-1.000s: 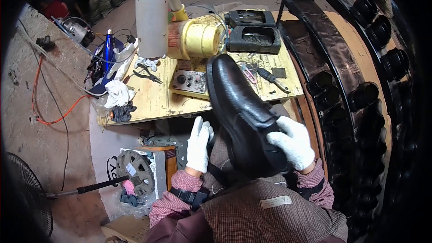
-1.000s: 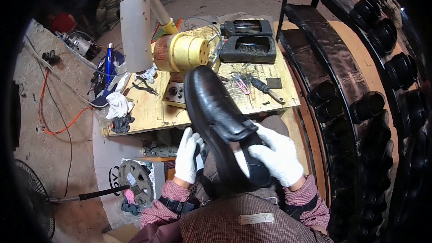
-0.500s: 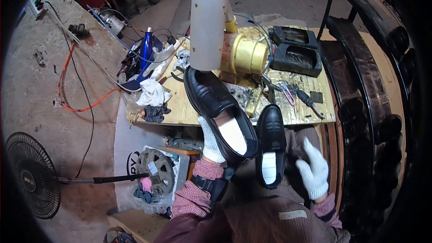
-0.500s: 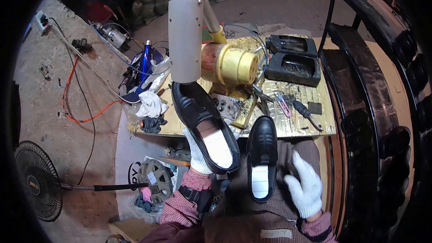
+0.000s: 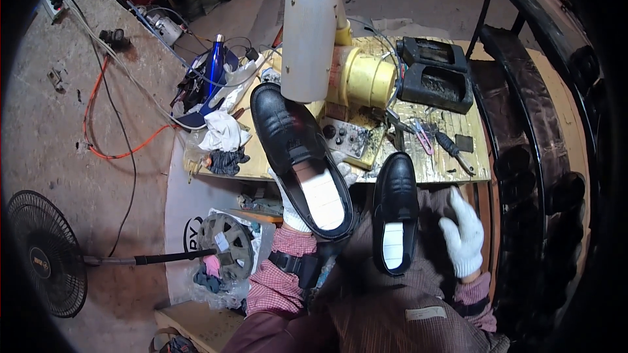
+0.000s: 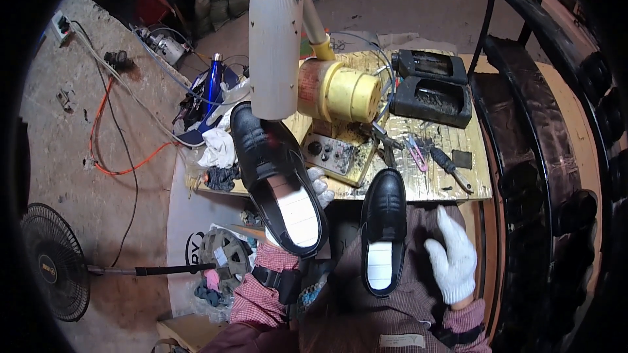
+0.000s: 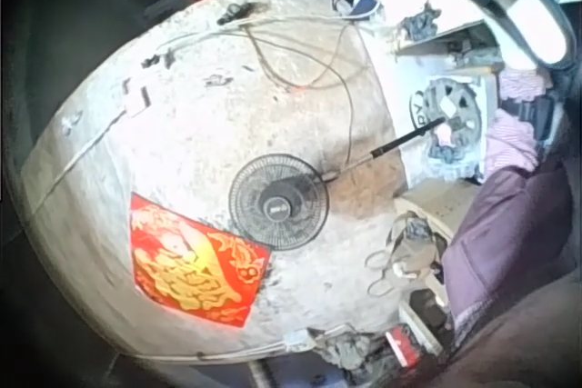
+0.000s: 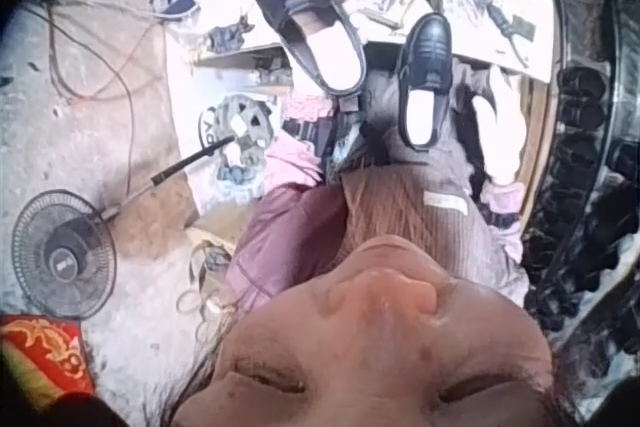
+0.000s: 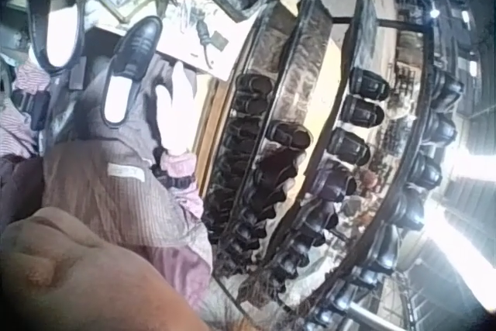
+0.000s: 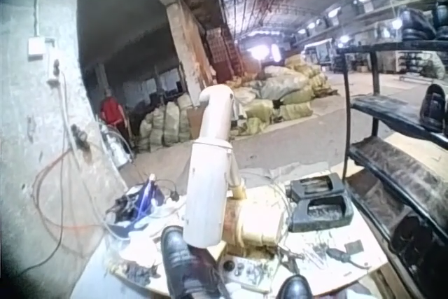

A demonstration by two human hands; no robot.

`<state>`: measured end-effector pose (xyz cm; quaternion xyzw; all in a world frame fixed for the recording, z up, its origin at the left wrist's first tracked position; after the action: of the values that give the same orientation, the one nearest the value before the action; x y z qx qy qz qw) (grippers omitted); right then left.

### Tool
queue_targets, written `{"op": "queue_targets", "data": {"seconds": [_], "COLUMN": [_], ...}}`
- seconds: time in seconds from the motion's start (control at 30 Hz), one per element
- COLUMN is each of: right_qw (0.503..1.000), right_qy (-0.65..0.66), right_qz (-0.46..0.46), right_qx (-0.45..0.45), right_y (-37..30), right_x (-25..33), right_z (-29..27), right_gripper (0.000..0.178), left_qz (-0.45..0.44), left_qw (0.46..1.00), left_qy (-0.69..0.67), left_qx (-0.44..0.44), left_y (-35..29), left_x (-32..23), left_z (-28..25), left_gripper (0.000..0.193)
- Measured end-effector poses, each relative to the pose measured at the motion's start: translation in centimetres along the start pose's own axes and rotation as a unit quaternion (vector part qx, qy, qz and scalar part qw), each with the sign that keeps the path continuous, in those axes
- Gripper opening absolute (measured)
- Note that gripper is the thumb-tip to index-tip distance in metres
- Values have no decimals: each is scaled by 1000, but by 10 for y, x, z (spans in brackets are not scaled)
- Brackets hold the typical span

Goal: Polishing black leather shoes by hand and placing them on a rack.

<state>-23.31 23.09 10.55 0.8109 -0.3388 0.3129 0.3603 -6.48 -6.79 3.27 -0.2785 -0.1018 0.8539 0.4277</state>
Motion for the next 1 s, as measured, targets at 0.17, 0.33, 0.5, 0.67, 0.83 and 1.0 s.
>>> {"op": "queue_targets", "data": {"seconds": [0.17,0.33,0.5,0.67,0.83,1.0], "right_qw": [999,997,999,993,988,996], "right_qy": [39,28,-34,-96,-117,-88], "right_qz": [-26,-71,-9,71,96,19], "right_qx": [3,4,6,8,18,11], "right_y": [23,10,-28,-56,-50,-16], "right_x": [22,33,-1,-38,-52,-37], "right_z": [18,17,-5,-25,-23,-9], "right_gripper": [55,56,56,55,56,53], "left_qz": [-113,-101,41,161,214,248], "left_qw": [981,986,999,985,962,959], "left_qy": [-128,-122,17,46,144,79], "left_qx": [87,48,-12,34,-92,-109], "left_y": [-43,-34,26,58,63,57], "left_x": [25,24,-19,-60,-89,-112], "left_z": [12,4,-2,25,42,50], "left_gripper": [113,124,109,69,76,73]}}
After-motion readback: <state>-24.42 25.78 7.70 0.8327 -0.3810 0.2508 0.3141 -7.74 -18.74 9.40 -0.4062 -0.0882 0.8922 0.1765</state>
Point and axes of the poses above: each hand's wrist, its own y-axis towards the middle knuckle, its own z-axis out of the palm, x = y × z, the point moved 9 cm from there along y, towards the middle knuckle, and after that the axes turned 15 degrees about -x, right-handed, at the moved point
